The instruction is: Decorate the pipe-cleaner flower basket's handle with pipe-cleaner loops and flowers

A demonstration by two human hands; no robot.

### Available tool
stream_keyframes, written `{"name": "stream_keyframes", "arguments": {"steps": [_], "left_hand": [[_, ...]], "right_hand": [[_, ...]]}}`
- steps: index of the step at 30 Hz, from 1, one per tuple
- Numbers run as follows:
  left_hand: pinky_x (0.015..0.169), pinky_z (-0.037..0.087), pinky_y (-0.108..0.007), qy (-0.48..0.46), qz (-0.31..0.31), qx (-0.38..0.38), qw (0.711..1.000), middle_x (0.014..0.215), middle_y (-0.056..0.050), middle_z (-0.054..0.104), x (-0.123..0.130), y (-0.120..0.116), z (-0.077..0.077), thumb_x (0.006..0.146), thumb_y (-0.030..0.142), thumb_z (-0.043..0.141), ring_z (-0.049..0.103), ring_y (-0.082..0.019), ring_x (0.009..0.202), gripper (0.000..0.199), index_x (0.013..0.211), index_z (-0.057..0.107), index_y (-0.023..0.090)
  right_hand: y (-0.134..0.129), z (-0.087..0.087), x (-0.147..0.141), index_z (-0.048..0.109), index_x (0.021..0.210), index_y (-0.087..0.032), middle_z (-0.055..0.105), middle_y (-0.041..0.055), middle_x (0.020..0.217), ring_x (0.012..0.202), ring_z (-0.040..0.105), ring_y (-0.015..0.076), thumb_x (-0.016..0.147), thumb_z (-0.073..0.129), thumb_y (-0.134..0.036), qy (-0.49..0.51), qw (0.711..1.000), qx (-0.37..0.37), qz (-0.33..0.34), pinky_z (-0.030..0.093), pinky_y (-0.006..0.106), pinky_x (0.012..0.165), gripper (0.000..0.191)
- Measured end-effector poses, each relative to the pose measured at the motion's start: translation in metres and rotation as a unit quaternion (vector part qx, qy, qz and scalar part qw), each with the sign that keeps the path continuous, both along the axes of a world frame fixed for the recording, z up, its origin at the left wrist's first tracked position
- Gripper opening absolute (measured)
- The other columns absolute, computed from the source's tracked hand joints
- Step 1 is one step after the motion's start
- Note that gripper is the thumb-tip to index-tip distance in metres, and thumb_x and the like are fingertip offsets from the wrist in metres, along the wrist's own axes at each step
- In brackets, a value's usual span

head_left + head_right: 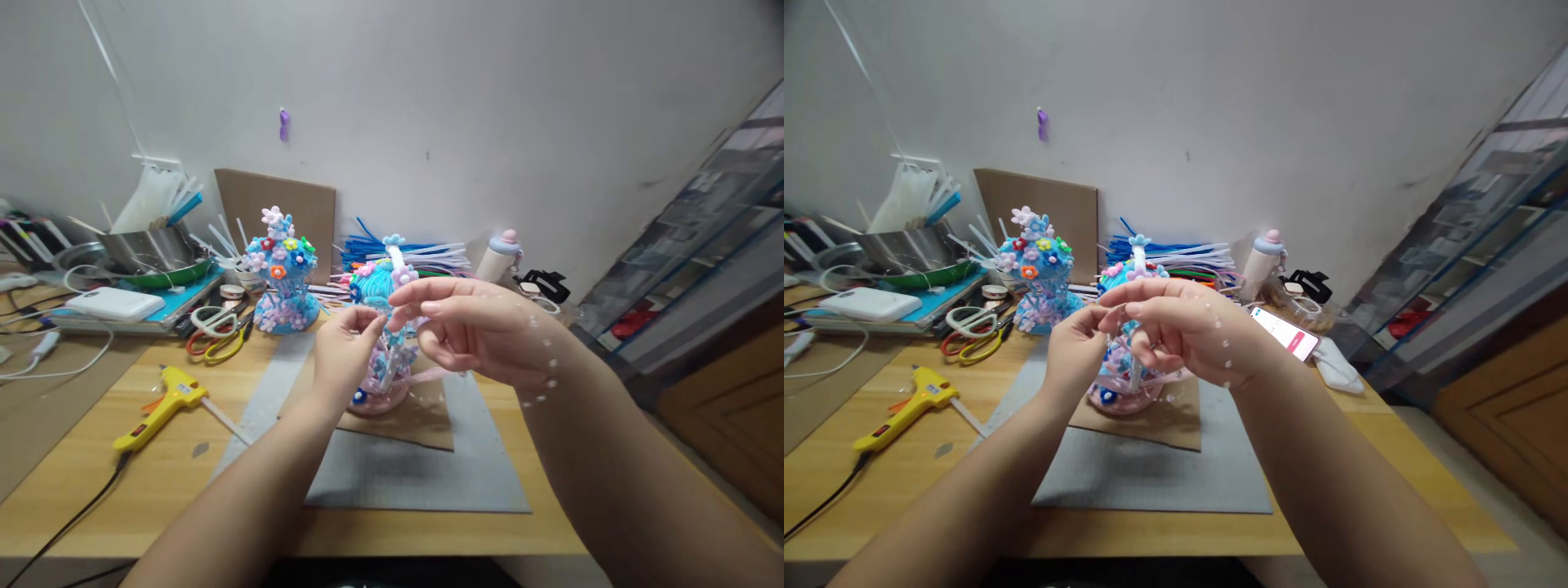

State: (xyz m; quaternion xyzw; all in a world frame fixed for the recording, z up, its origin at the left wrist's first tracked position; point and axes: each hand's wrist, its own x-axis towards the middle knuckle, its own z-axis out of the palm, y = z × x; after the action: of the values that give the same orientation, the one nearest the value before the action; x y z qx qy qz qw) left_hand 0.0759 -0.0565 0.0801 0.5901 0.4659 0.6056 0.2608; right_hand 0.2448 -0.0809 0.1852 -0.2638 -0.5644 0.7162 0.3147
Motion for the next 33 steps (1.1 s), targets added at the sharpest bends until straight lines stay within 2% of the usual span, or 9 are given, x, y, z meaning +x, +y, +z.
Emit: {"name": "stream_keyframes", "arguments": {"steps": [3, 6, 13, 17, 23, 28, 33], "left_hand": [[0.068, 0.044, -0.025, 0.003, -0.001, 0.006, 1.000, 0.075, -0.001, 0.066, 0.000, 0.004, -0.001, 0.079, 0.033, 0.064, 0.059, -0.016, 0.072, 0.016, 0.079, 0.067, 0.017], [0.070, 0.044, -0.026, 0.000, -0.011, 0.003, 1.000, 0.079, -0.001, 0.067, 0.000, 0.007, -0.004, 0.078, 0.033, 0.066, 0.060, -0.017, 0.076, 0.015, 0.081, 0.067, 0.018], [0.060, 0.042, -0.023, -0.088, -0.135, -0.048, 0.986, 0.069, 0.001, 0.062, -0.005, 0.013, -0.002, 0.076, 0.036, 0.069, 0.054, -0.013, 0.064, 0.021, 0.075, 0.061, 0.016], [0.063, 0.045, -0.024, -0.118, -0.196, -0.070, 0.971, 0.076, -0.001, 0.065, -0.009, 0.018, -0.004, 0.076, 0.039, 0.069, 0.058, -0.014, 0.070, 0.024, 0.082, 0.061, 0.017], [0.063, 0.048, -0.025, -0.076, -0.154, -0.058, 0.983, 0.077, -0.002, 0.067, -0.010, 0.024, -0.008, 0.073, 0.042, 0.072, 0.059, -0.015, 0.070, 0.026, 0.076, 0.066, 0.017], [0.062, 0.051, -0.028, -0.077, -0.150, -0.059, 0.984, 0.082, -0.006, 0.070, -0.004, 0.028, -0.007, 0.069, 0.042, 0.076, 0.062, -0.017, 0.071, 0.029, 0.081, 0.071, 0.015], [0.063, 0.049, -0.028, -0.060, -0.143, -0.051, 0.987, 0.081, -0.005, 0.071, -0.002, 0.026, -0.007, 0.071, 0.043, 0.074, 0.063, -0.018, 0.073, 0.028, 0.082, 0.072, 0.017]], "right_hand": [[-0.004, 0.003, 0.008, 0.066, 0.106, -0.019, 0.067, 0.0079, 0.108, 0.052, 0.051, 0.0057, 0.081, 0.056, -0.021, 0.034, 0.999, -0.032, 0.012, 0.036, 0.016, 0.039, 0.027], [-0.006, 0.005, 0.011, 0.065, 0.111, -0.020, 0.066, 0.0090, 0.116, 0.053, 0.050, 0.0059, 0.083, 0.052, -0.022, 0.052, 0.997, -0.052, 0.020, 0.037, 0.015, 0.039, 0.031], [-0.009, 0.000, 0.010, 0.067, 0.108, -0.020, 0.066, 0.0080, 0.109, 0.053, 0.049, 0.0057, 0.079, 0.055, -0.021, 0.060, 0.996, -0.066, 0.004, 0.035, 0.015, 0.038, 0.032], [-0.009, -0.003, 0.011, 0.069, 0.107, -0.023, 0.065, 0.0061, 0.103, 0.054, 0.048, 0.0061, 0.077, 0.057, -0.022, 0.056, 0.996, -0.068, 0.000, 0.030, 0.014, 0.036, 0.033], [-0.010, -0.004, 0.019, 0.068, 0.108, -0.022, 0.065, 0.0059, 0.102, 0.053, 0.044, 0.0066, 0.079, 0.054, -0.022, 0.061, 0.996, -0.053, -0.029, 0.029, 0.017, 0.037, 0.033], [-0.010, -0.005, 0.034, 0.070, 0.107, -0.022, 0.066, 0.0056, 0.096, 0.052, 0.043, 0.0078, 0.079, 0.055, -0.024, 0.043, 0.996, -0.013, -0.083, 0.029, 0.020, 0.039, 0.033], [-0.011, -0.009, 0.050, 0.073, 0.102, -0.022, 0.066, 0.0053, 0.090, 0.051, 0.042, 0.0079, 0.077, 0.057, -0.024, 0.037, 0.990, 0.004, -0.134, 0.029, 0.021, 0.040, 0.030]]}}
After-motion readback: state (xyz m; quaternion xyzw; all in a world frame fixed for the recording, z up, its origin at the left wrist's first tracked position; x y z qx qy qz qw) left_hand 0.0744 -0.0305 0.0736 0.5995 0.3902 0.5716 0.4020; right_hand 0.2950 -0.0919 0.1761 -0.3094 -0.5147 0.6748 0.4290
